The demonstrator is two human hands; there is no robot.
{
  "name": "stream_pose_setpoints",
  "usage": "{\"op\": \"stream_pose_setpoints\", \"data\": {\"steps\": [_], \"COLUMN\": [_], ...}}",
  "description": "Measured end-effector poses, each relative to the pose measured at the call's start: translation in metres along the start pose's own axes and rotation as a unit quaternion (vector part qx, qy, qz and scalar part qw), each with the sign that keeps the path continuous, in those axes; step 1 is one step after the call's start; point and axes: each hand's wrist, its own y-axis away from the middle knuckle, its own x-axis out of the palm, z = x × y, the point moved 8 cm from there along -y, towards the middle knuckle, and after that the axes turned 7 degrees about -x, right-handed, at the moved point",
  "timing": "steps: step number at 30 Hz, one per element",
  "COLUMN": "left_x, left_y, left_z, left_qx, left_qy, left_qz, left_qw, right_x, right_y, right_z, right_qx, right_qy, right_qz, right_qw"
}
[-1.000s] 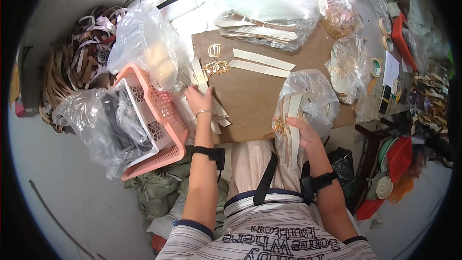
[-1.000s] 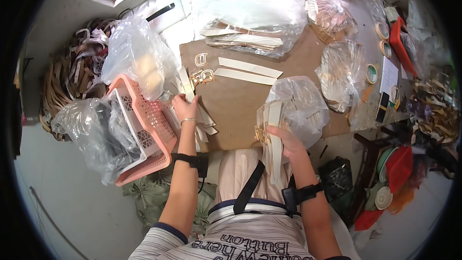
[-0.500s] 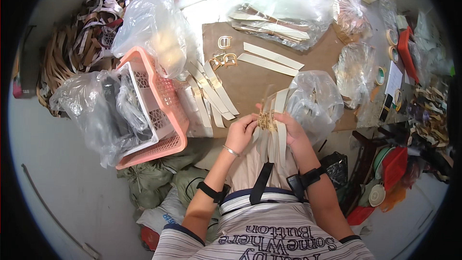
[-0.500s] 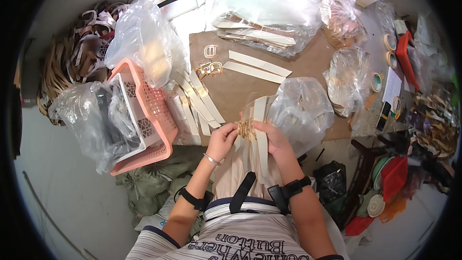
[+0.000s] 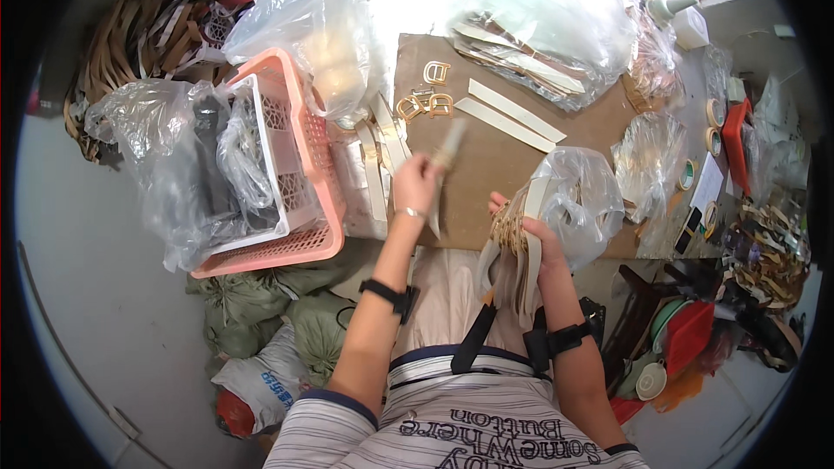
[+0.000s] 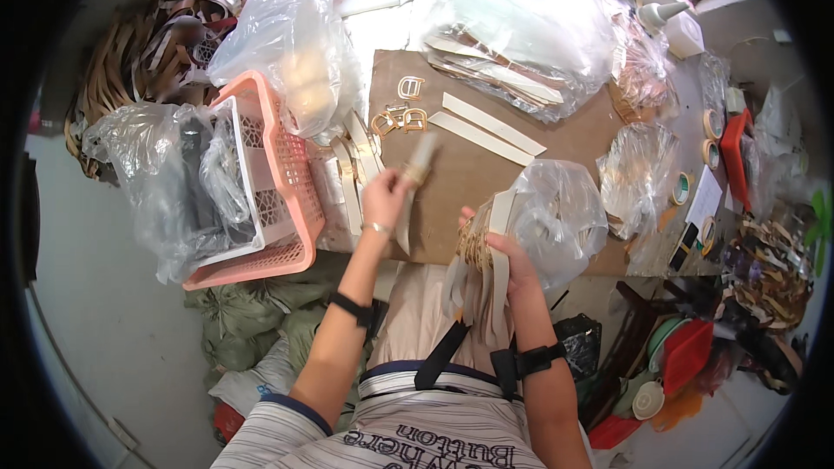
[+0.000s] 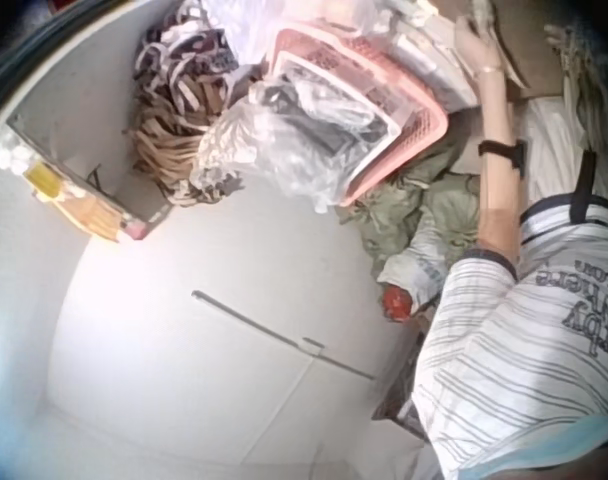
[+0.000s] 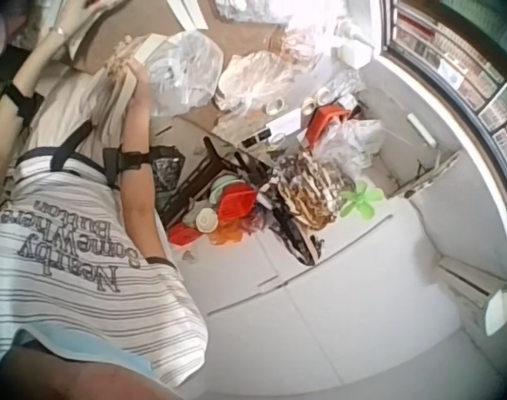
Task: The person writes on a plastic bag with a marker, fills it with a bundle of leather straps, and then walks to another room to retrieve more bags and materials.
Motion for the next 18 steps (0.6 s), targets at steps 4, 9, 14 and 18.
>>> {"op": "stream_pose_setpoints", "data": {"steps": [4,9,14,18], "left_x": [0.018,-0.042,-0.040,-0.036], "left_y": [0.081,0.006,-0.036,-0.001], "left_z": [-0.058,-0.015,0.056,0.017], "left_qx": [0.042,-0.108,-0.094,-0.105], "left_qy": [0.123,-0.001,-0.074,0.031], "left_qz": [0.274,-0.050,-0.135,-0.035], "left_qw": [0.953,0.993,0.984,0.993], "right_x": [-0.006,-0.041,-0.009,-0.004], "right_y": [-0.016,-0.018,-0.003,0.000], "right_z": [0.001,-0.009,-0.008,-0.001], "right_qx": [-0.016,0.036,0.009,0.029], "right_qy": [0.037,0.056,0.065,0.080], "right_qz": [0.033,-0.013,-0.005,0.021], "right_qw": [0.999,0.998,0.998,0.996]}}
